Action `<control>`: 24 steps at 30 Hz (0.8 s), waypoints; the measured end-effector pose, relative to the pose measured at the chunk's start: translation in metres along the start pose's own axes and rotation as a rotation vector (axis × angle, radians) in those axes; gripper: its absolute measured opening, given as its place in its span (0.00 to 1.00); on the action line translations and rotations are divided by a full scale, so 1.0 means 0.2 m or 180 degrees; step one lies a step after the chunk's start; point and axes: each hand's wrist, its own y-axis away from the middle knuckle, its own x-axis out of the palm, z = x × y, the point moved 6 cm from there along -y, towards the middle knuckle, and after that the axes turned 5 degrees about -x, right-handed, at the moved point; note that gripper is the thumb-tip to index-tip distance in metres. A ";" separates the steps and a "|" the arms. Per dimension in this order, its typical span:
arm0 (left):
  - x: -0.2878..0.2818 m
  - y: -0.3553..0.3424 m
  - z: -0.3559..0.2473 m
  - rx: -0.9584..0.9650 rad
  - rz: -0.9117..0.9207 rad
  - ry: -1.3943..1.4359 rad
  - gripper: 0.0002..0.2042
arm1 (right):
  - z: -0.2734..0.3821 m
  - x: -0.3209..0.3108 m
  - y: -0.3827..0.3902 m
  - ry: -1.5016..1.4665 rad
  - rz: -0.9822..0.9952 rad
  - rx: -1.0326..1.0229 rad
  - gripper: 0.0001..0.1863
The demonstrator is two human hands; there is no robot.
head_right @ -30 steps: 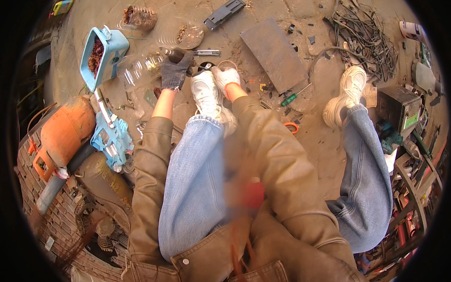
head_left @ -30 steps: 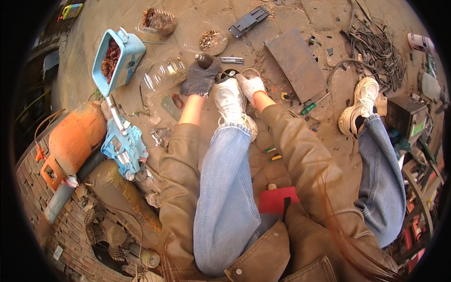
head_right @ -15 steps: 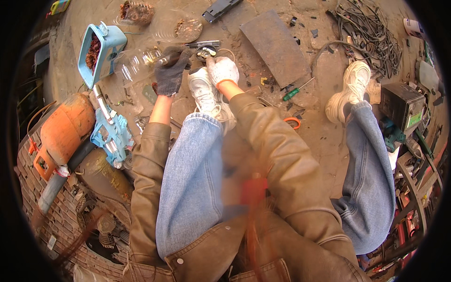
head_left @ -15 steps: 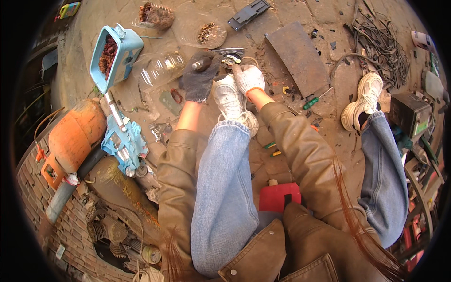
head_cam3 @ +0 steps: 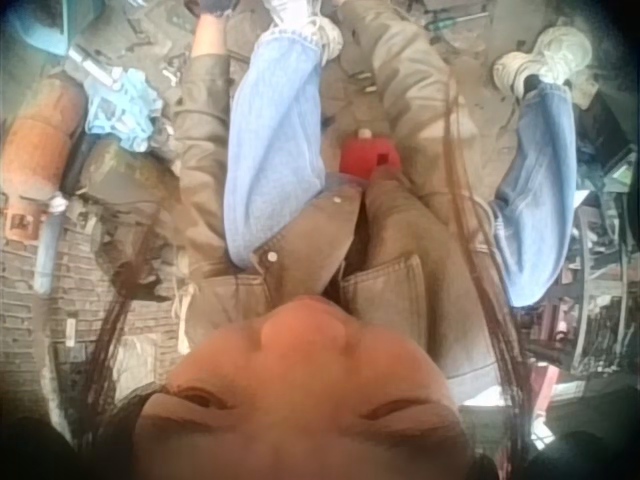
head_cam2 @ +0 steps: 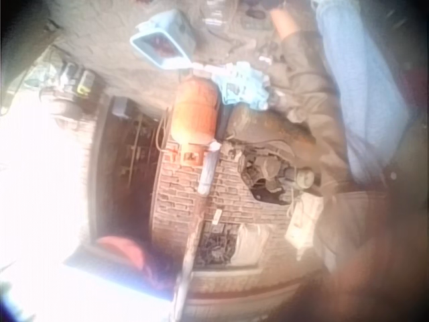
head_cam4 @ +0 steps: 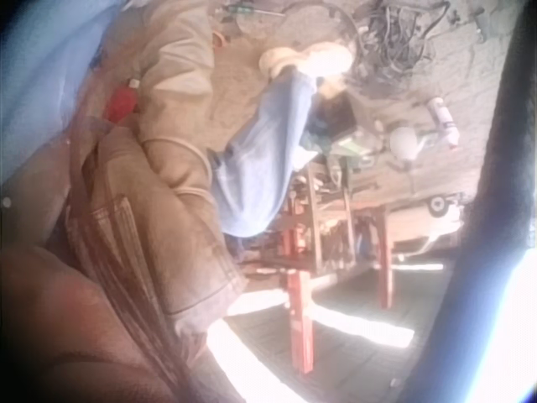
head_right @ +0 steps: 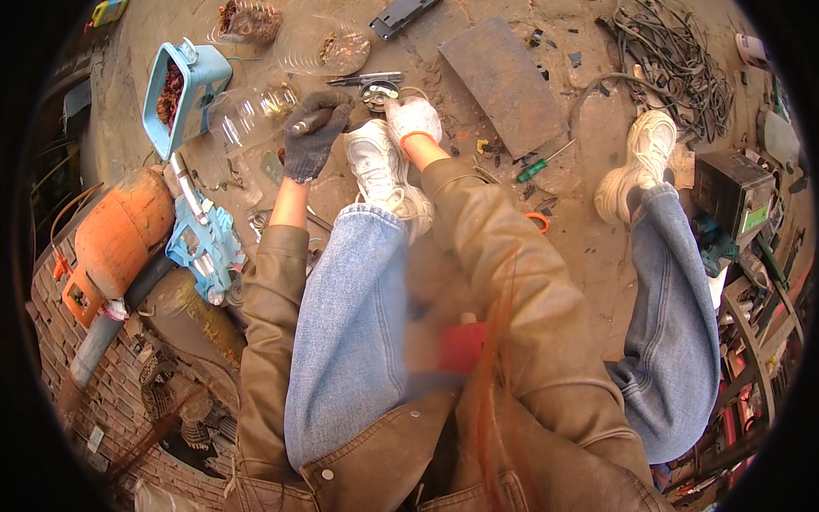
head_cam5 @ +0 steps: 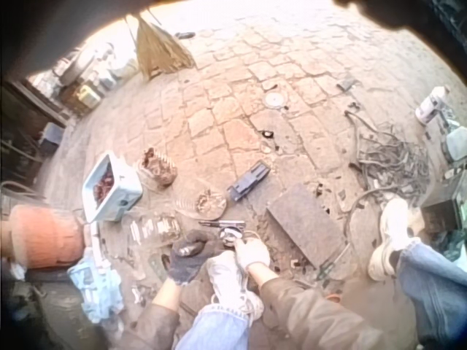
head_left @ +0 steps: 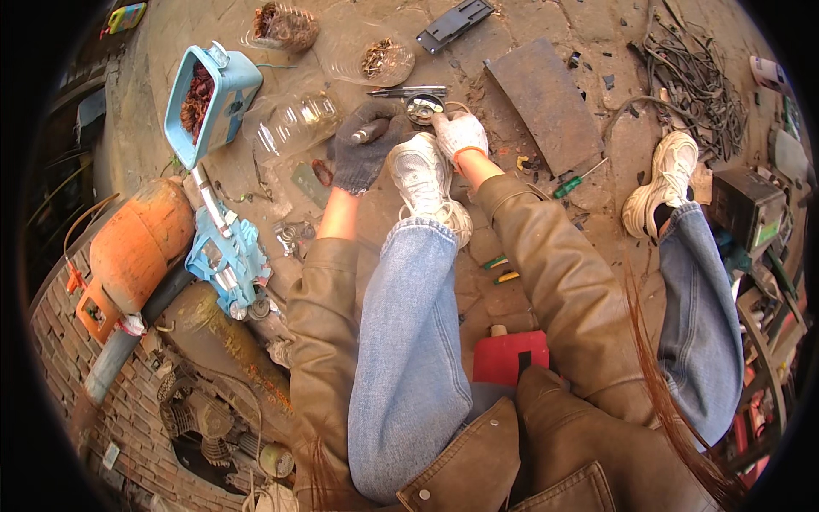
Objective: The person sits on the ground and uses a screwdriver and hammer to adjust and secure components inside a small circular mechanical part. They repeatedly tap the part with the hammer and manipulate internal pieces with the screwdriver.
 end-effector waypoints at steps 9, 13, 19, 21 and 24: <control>0.01 0.09 -0.14 0.0858 0.0289 -0.0617 0.08 | 0.01 -0.04 0.02 0.0151 0.0082 -0.0007 0.26; 0.04 0.12 -0.17 0.1079 0.0452 -0.0676 0.10 | 0.06 -0.04 0.04 0.0198 0.0064 -0.0014 0.25; 0.12 0.15 -0.16 0.1249 0.0425 -0.0858 0.11 | 0.10 -0.04 0.03 0.0294 -0.0035 -0.0077 0.25; 0.14 0.17 -0.16 0.1261 0.0460 -0.0990 0.12 | 0.11 -0.06 0.03 0.0300 -0.0243 -0.0211 0.24; 0.14 0.20 -0.17 0.1211 0.0481 -0.1121 0.13 | 0.11 -0.06 0.03 0.0293 -0.0370 -0.0263 0.24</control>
